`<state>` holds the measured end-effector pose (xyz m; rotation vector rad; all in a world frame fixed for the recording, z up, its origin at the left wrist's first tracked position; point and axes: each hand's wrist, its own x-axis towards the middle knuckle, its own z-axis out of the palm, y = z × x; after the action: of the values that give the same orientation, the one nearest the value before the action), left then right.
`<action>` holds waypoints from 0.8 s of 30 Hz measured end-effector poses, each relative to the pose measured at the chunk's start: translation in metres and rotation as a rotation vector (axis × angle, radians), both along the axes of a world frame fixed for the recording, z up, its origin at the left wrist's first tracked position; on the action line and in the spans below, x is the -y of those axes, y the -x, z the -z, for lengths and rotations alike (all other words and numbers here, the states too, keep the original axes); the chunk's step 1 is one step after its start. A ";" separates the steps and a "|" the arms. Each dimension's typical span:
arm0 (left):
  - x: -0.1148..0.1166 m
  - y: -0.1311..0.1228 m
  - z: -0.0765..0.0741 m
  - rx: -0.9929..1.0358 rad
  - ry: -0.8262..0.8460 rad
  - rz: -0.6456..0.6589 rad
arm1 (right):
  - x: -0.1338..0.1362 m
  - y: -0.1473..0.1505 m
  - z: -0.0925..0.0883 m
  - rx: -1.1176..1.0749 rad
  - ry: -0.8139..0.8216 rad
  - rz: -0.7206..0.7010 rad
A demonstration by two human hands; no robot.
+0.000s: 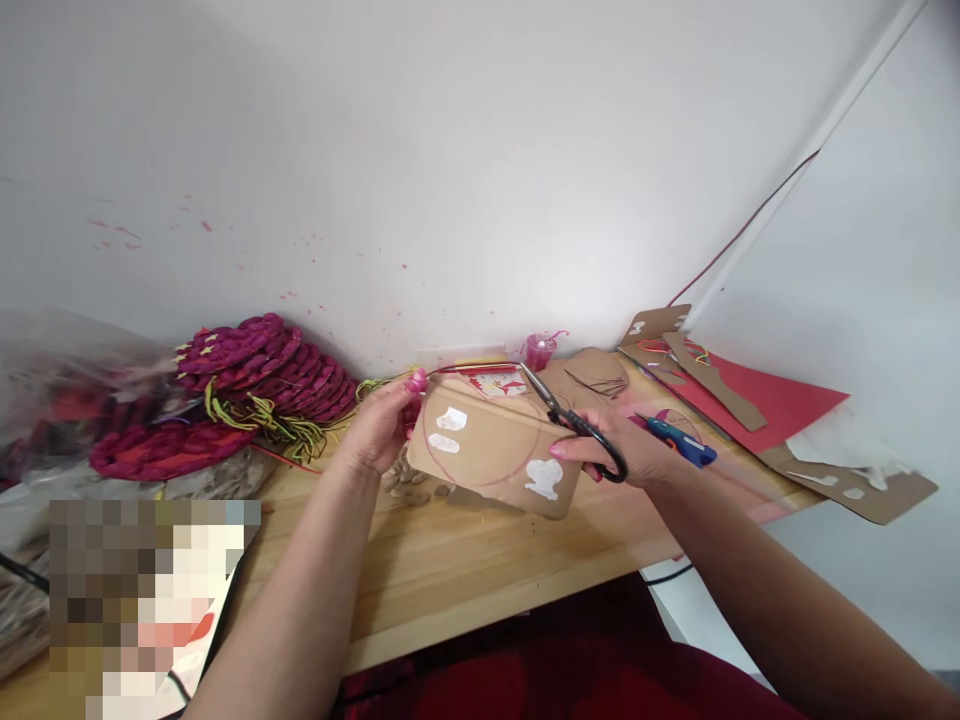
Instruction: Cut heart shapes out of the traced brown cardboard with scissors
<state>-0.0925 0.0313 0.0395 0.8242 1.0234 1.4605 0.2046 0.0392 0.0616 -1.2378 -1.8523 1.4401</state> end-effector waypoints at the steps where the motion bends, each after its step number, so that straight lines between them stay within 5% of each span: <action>1: 0.000 0.003 0.000 -0.079 0.001 0.044 | -0.002 -0.004 -0.003 0.008 -0.021 0.008; 7: 0.009 -0.006 0.001 -0.195 0.074 0.223 | -0.007 -0.004 0.001 -0.159 -0.058 0.202; 15: 0.012 -0.013 0.000 -0.103 0.050 0.290 | -0.009 -0.006 -0.005 -0.033 -0.083 0.044; 21: 0.007 -0.022 -0.004 0.092 -0.119 -0.146 | -0.007 0.011 0.017 -0.299 -0.152 0.306; 24: 0.003 -0.024 -0.004 0.116 -0.241 -0.342 | 0.012 0.025 0.037 -0.252 -0.114 0.132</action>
<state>-0.0681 0.0281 0.0437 0.7469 0.9428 1.9299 0.1798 0.0269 0.0248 -1.0496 -1.6292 1.3324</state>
